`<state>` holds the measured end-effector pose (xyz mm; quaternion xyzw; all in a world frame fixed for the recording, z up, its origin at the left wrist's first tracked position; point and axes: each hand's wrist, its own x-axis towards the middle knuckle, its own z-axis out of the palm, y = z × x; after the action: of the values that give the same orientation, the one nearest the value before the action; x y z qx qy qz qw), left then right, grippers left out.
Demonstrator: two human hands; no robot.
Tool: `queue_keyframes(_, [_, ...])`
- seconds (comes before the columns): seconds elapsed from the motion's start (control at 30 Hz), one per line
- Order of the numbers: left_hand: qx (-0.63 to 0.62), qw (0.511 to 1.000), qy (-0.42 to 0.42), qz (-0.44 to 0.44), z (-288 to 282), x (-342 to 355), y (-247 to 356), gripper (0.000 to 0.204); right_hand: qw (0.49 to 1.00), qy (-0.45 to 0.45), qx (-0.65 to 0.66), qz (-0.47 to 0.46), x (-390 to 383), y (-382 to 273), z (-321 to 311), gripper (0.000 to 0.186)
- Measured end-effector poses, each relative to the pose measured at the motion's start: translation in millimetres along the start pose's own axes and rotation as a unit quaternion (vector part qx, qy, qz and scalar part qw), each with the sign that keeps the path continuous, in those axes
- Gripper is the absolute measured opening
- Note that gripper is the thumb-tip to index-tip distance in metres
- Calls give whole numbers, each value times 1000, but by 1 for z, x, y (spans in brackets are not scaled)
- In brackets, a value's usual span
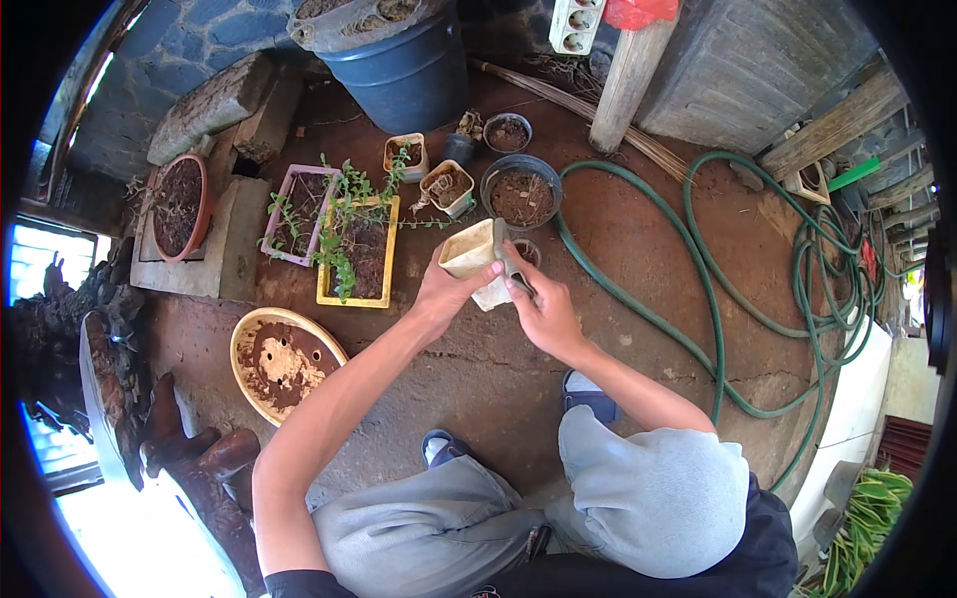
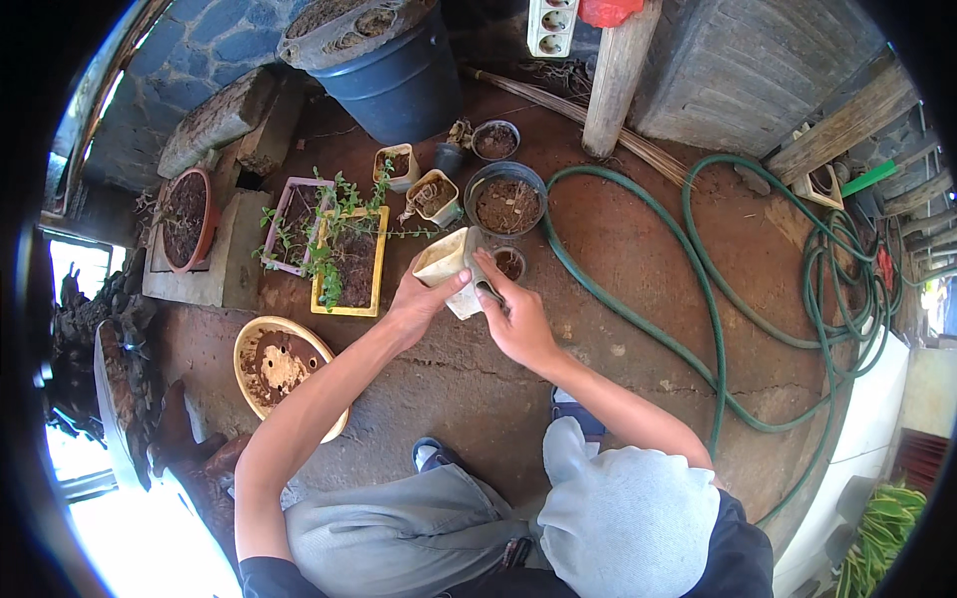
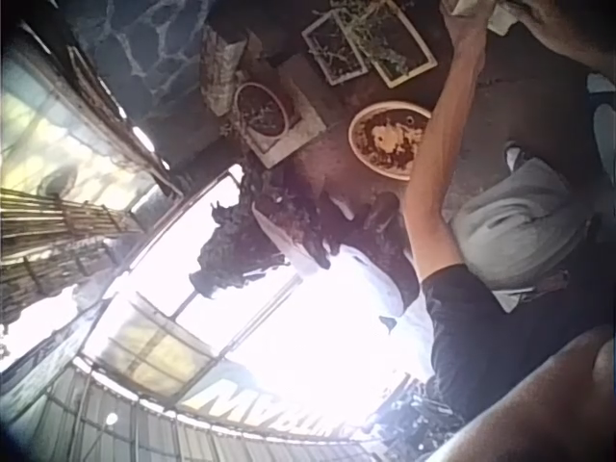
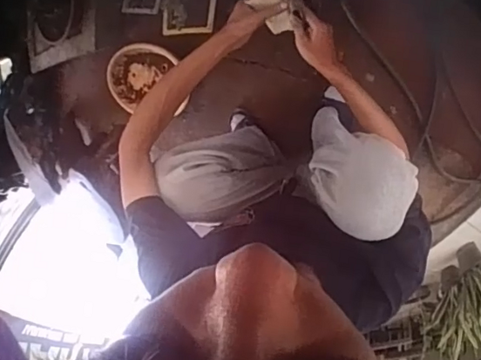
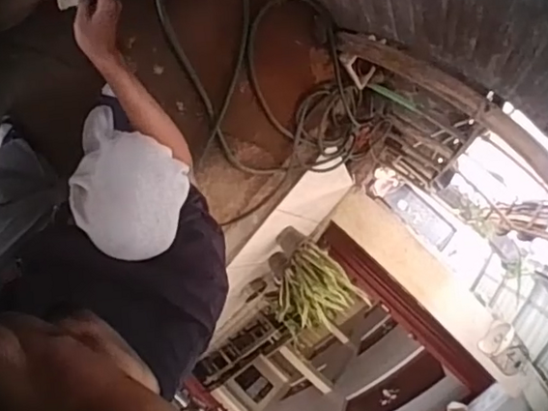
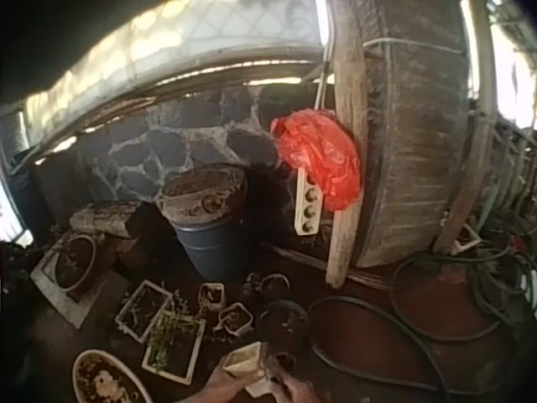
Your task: Cleaning a small plastic plant pot with a cloth and then moving it near other plants.
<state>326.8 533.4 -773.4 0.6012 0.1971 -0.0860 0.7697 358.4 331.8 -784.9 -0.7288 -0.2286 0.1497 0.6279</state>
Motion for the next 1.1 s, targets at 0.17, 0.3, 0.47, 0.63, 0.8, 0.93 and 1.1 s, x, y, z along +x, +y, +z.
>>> queue_keyframes(0.17, [29,998,54,33,-1,-3,1,87,999,27,-17,-34,-5,0,7,47])
queue_keyframes(0.3, [26,999,43,8,0,-6,4,89,997,59,28,41,3,0,1,43])
queue_keyframes(0.47, [19,999,-21,24,-16,-5,5,83,991,59,96,67,16,22,-5,35])
queue_keyframes(0.63, [43,996,-77,15,-23,-5,6,80,966,56,216,133,18,29,-9,33])
queue_keyframes(0.8, [-169,981,-75,-55,-18,-5,17,85,960,61,211,175,14,14,-12,35])
queue_keyframes(0.93, [27,999,29,-30,-15,0,-6,77,982,32,140,121,14,15,-4,33])
queue_keyframes(1.1, [-117,992,11,-43,-14,0,-5,72,992,87,54,74,23,30,-21,32])
